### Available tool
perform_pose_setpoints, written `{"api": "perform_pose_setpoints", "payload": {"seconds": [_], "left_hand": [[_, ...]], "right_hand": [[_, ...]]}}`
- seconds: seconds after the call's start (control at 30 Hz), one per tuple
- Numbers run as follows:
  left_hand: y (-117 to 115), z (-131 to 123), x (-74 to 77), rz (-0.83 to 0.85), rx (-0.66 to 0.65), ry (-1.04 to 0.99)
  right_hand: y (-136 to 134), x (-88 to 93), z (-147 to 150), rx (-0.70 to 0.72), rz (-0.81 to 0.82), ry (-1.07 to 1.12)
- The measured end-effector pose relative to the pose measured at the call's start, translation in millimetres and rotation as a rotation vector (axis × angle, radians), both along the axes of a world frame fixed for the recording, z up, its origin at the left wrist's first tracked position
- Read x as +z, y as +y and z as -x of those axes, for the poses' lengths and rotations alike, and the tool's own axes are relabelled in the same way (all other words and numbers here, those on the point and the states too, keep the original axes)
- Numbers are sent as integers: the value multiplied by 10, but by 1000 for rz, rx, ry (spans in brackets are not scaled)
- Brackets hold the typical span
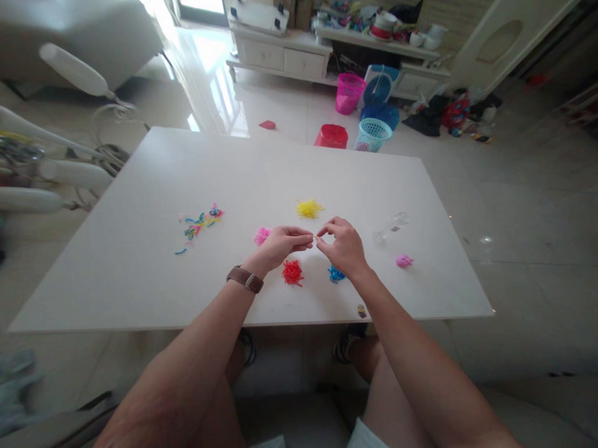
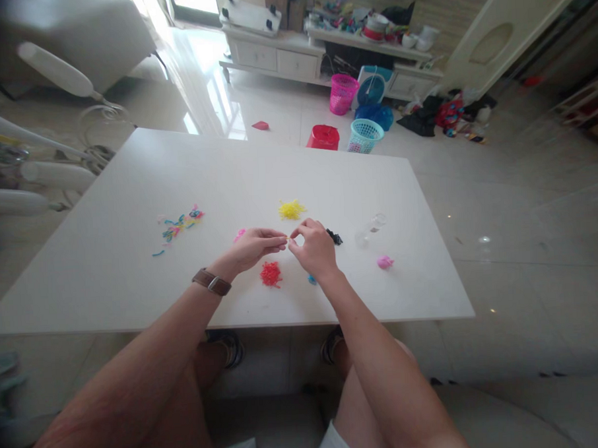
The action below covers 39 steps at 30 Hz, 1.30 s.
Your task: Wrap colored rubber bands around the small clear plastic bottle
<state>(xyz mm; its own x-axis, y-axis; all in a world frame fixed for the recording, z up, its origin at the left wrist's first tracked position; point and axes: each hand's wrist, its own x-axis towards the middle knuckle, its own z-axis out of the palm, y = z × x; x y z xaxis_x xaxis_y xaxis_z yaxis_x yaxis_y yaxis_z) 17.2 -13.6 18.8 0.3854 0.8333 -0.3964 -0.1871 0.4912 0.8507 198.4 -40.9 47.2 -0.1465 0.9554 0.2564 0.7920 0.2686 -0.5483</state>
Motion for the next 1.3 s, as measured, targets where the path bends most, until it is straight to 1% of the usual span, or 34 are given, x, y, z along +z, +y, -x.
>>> {"api": "perform_pose_setpoints", "payload": {"seconds": [0.1, 0.27, 0.37, 0.43, 0.53, 0.6, 0.7, 0.8, 0.93, 1.03, 1.1, 1.2, 1.3], "left_hand": [[13, 31, -64, -33, 30, 64], [51, 150, -147, -128, 245, 234], [168, 140, -179, -176, 320, 316], [319, 61, -216, -204, 346, 371], [627, -135, -288, -234, 377, 485], [839, -282, -327, -276, 366, 593], [1092, -481, -360, -313, 361, 690], [1229, -620, -378, -339, 353, 764], [1243, -668, -379, -369, 343, 859], [1164, -547, -354, -399, 347, 914], [1084, -374, -340, -420, 352, 950], [927, 18, -347, -462, 355, 1031], [727, 540, -371, -478, 379, 1129]], "right_hand": [[-13, -15, -39, 8, 34, -7], [-54, -15, -138, 8, 102, 19], [-102, 7, -184, 24, 115, 31], [-132, 20, -212, 41, 117, 40], [-157, 33, -258, 46, 133, 47], [-158, 37, -286, 45, 148, 58], [-145, 37, -313, 46, 154, 76], [-127, 32, -324, 49, 146, 86], [-109, 25, -341, 57, 151, 88], [-110, 21, -359, 60, 155, 76], [-124, 19, -369, 67, 155, 69], [-159, 17, -372, 87, 157, 62], [-193, 11, -357, 125, 166, 67]]}}
